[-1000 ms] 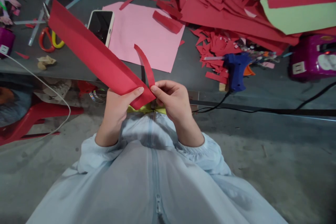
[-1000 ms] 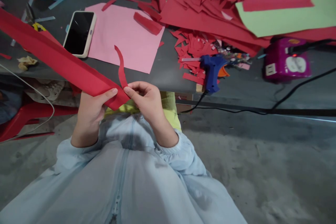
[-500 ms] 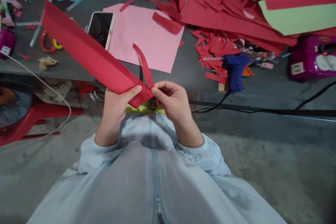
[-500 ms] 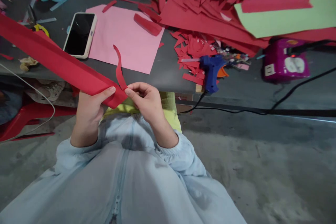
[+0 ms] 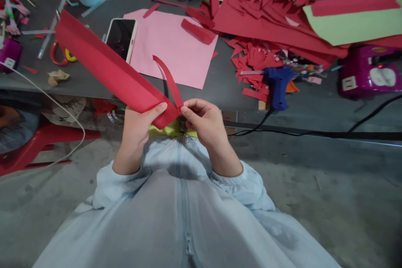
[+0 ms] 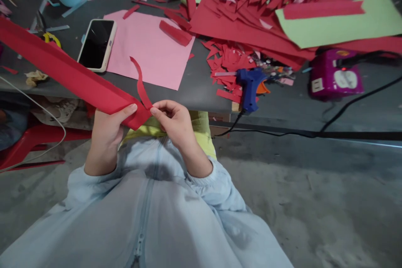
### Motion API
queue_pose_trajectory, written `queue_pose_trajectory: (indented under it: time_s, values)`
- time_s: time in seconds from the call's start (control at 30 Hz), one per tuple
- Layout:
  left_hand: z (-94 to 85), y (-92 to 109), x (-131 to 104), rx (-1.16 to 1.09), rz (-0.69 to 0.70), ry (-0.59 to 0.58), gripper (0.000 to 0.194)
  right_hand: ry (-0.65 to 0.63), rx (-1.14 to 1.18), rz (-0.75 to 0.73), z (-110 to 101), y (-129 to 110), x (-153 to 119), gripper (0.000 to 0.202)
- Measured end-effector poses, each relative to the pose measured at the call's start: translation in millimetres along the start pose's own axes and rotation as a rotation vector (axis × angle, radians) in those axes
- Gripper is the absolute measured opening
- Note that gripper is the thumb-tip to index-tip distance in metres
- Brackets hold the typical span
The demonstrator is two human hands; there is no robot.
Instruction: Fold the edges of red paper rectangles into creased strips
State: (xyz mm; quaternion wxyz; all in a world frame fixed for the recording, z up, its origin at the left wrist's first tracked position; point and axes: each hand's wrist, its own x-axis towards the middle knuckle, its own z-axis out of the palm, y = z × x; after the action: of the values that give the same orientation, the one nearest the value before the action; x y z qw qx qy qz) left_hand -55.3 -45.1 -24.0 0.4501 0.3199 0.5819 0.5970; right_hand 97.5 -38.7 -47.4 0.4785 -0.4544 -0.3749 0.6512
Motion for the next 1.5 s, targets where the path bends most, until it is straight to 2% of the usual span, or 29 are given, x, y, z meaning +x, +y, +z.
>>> queue_pose_trajectory:
  time_s: [0.3,0.43,0.53,0.7,0.87,0.93,1.03,1.23,1.37,1.5]
  values:
    - [-2.4,-4.1,5.3,0.003,0.029,0.059,0.039,0.13,0.041,-0.017,1.4,0.1,0.2,0.042]
    - [-2.3,-3.2,5.4,0.001,0.005,0.068,0.042,0.095,-0.077,-0.042,-2.5,-9.4,-1.5,0.034]
    - [-2.5,-1.5,4.8,0.022,-0.039,0.044,0.044,0.109,-0.183,-0.154,-7.7,-20.7,-0.6,0.031]
    - [-4.0,3.7,4.2,-0.02,-0.062,-0.02,0.047,0.323,-0.487,-0.381,-28.3,-39.4,8.9,0.02]
    - [-4.1,10.1,3.6,-0.058,-0.122,-0.069,0.049,0.502,-0.707,-0.389,-51.9,-45.5,16.8,0.022]
    - [-3.9,10.9,3.9,-0.078,-0.152,-0.085,0.049,0.502,-0.772,-0.337,-55.1,-44.4,18.0,0.025]
    - [-3.5,11.0,4.5,-0.099,-0.184,-0.106,0.049,0.42,-0.864,-0.292,-51.8,-41.3,21.5,0.028]
    - [-3.2,14.5,3.3,-0.096,-0.211,-0.112,0.047,0.297,-0.975,-0.316,-36.6,-38.4,43.3,0.024]
    - [-3.5,16.9,2.4,-0.11,-0.233,-0.121,0.046,0.3,-1.014,-0.354,-29.0,-45.0,61.8,0.024]
    - [-3.6,17.2,2.2,-0.123,-0.25,-0.14,0.046,0.355,-1.047,-0.398,-27.7,-55.5,72.4,0.027]
